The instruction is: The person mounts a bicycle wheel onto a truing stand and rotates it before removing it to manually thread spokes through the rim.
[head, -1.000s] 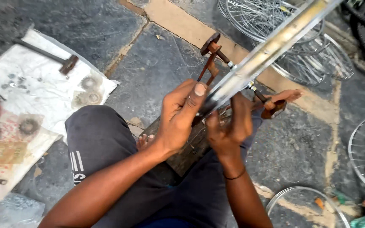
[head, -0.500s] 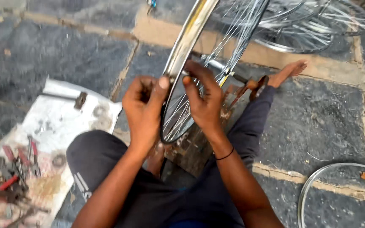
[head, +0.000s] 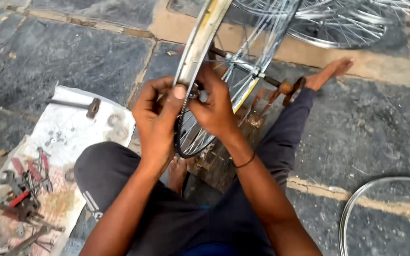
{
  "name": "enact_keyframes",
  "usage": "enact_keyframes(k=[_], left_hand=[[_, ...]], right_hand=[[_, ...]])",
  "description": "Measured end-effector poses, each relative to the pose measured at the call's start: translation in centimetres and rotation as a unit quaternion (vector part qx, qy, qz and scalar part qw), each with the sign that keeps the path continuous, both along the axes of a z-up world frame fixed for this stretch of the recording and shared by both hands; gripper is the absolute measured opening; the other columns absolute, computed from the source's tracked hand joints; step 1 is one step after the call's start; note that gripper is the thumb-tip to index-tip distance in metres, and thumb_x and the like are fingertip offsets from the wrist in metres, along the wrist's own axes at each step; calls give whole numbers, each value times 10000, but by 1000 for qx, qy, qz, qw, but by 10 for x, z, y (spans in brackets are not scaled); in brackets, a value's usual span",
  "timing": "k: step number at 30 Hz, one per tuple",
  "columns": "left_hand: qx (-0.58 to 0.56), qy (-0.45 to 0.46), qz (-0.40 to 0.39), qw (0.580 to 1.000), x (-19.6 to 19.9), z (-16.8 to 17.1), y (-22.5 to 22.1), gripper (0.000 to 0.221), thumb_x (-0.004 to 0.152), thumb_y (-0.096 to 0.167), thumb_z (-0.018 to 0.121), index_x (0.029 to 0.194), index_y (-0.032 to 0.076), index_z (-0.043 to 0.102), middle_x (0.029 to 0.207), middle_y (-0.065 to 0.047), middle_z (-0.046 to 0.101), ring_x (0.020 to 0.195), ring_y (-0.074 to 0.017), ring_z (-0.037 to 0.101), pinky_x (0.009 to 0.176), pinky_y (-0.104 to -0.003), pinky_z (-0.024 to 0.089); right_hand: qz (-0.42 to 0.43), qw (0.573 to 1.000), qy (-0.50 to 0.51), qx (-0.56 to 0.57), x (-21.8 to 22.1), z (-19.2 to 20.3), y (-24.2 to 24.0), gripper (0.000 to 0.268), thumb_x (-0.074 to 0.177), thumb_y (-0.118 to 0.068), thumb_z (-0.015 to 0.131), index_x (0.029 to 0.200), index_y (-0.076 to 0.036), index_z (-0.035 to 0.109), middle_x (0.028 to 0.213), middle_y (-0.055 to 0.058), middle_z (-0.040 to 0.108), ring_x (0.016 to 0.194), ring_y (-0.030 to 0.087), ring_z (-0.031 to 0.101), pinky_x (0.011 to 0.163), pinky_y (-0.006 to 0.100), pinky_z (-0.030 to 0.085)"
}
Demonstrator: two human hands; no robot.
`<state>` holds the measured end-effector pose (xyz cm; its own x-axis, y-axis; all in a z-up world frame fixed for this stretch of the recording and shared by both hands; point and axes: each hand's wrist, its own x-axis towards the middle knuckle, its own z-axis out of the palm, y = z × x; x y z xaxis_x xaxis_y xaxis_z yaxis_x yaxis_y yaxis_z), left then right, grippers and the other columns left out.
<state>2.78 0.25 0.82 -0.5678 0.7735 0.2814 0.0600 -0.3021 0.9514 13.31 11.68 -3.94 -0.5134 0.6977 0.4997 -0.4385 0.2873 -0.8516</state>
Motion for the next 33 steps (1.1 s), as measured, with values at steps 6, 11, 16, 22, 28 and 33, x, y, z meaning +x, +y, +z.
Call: enact_keyframes(k=[6, 11, 16, 22, 28, 33], left_hand=[[32, -36, -18, 999, -4, 0, 14, 308, 993, 239, 730, 1148, -12, 642, 982, -20, 671, 844, -54, 590, 739, -204, 464], [2, -32, -16, 999, 1, 8, 8, 315, 988, 245, 730, 1149, -13, 647, 958, -27, 686, 815, -51, 590, 727, -203, 474], [6, -39, -9, 999, -1, 1, 9, 307, 991, 248, 737, 1136, -12, 663, 900, 6, 658, 746, -11, 522, 657, -187, 407], [28, -43, -14, 999, -1, 2, 7, 285, 989, 229, 747, 1124, -10, 667, 818, 44, 615, 690, 1, 469, 608, -192, 347], [-2, -34, 8, 999, 2, 8, 5, 272, 958, 226, 761, 1111, 13, 690, 729, 74, 513, 616, 10, 360, 541, -203, 255], [9, -20, 10, 1000, -4, 3, 8, 276, 956, 240, 768, 1094, 11, 698, 742, 80, 528, 604, 12, 362, 530, -207, 257]], right_hand=[[65, 996, 58, -29, -3, 14, 13, 255, 838, -12, 737, 1074, -2, 641, 1078, 51, 618, 938, 146, 583, 808, 271, 484], [-7, 999, -30, 20, 3, 28, 1, 361, 797, -20, 703, 1147, -9, 614, 1030, 25, 601, 899, 130, 569, 798, 238, 475], [-44, 998, 3, -41, -12, -8, 5, 192, 880, -3, 737, 1050, 22, 651, 1012, 110, 650, 862, 196, 585, 763, 292, 474], [97, 985, 107, -92, 5, 19, 4, 335, 753, -55, 754, 1057, 28, 640, 1113, 105, 661, 998, 199, 653, 888, 312, 532], [-73, 994, -58, 57, -5, 26, -5, 442, 788, -57, 688, 1209, 52, 607, 1169, 95, 659, 1042, 203, 670, 914, 310, 527], [77, 991, 95, -57, -2, -20, 9, 324, 860, -33, 712, 1157, 76, 638, 1187, 143, 646, 1061, 240, 651, 950, 367, 524]])
